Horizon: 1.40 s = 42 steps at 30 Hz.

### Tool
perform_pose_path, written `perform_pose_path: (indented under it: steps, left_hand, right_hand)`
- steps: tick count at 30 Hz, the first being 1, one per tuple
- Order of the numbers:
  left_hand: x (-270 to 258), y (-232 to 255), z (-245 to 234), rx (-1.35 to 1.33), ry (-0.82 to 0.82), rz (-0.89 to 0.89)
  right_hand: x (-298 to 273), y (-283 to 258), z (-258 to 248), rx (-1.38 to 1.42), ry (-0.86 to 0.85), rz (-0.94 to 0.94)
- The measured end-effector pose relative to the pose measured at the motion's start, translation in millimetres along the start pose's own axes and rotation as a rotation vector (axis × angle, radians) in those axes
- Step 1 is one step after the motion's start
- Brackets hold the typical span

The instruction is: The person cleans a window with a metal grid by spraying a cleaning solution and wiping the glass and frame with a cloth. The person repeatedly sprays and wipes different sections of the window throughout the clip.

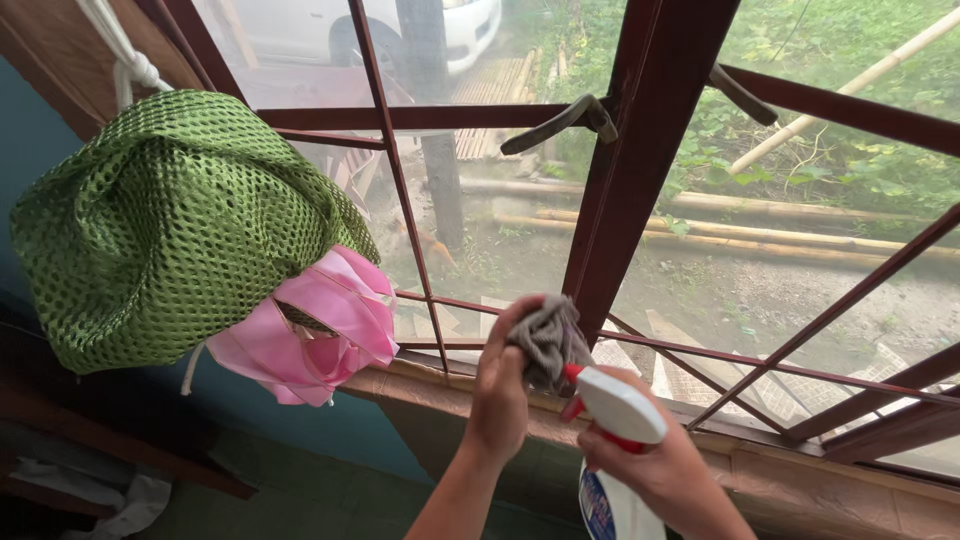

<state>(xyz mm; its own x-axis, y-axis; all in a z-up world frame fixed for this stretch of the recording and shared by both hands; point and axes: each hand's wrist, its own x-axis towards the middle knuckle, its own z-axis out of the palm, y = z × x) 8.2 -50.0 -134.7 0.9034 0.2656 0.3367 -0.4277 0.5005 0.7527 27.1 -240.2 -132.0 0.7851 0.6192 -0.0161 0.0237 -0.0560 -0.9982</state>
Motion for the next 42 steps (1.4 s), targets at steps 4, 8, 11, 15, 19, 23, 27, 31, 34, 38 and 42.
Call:
perform_pose_path:
  steps: [4,8,11,15,19,23,27,31,34,38,42]
  left_hand:
    - [-18.0,-10.1,-5.3,-0.052,-0.013,-0.051]
    - [-26.8,-13.7,-6.4,-0.03,0.057,0.004]
    - [-34.0,-12.1,-6.6,0.124,0.115,0.072]
    - [-40.0,-5.3,-4.3,0.328,0.124,0.179]
    - [-41.7,0.7,1.2,0.551,0.084,0.335]
    - [-40.6,1.8,3.9,0.649,0.147,0.312]
    - [-38.4,1.7,4.1,0.658,0.167,0.297]
    - [-38.6,3.9,3.6,0.649,0.149,0.284]
    - [-37.9,6.9,1.8,0.668,0.169,0.291]
    - [-41.3,9.6,0.6,0.69,0.108,0.307]
    - [-41.9,11.6,-2.8,0.695,0.13,0.286]
  right_hand:
    - [3.5,17.6,12.6,-0.017,-0.059,0.003]
    - [10.1,29.9,17.9,-0.052,0.033,0.033]
    - [10.3,38.7,17.4,-0.04,0.065,0.106]
    - [10.1,47.6,14.6,-0.008,-0.056,0.029]
    - [10.1,50.8,9.5,-0.118,0.057,-0.112]
    - [6.0,50.9,2.4,-0.126,0.052,-0.049]
    - [5.1,50.7,-2.3,-0.217,0.08,-0.042]
    - [6.5,51.3,-2.0,-0.079,-0.046,-0.057]
    - [8.0,51.7,0.4,-0.23,-0.086,-0.184]
    - [8.1,52.6,8.5,-0.284,0.062,-0.064]
    - [9.5,49.9,10.4,-0.267,-0.014,-0.191]
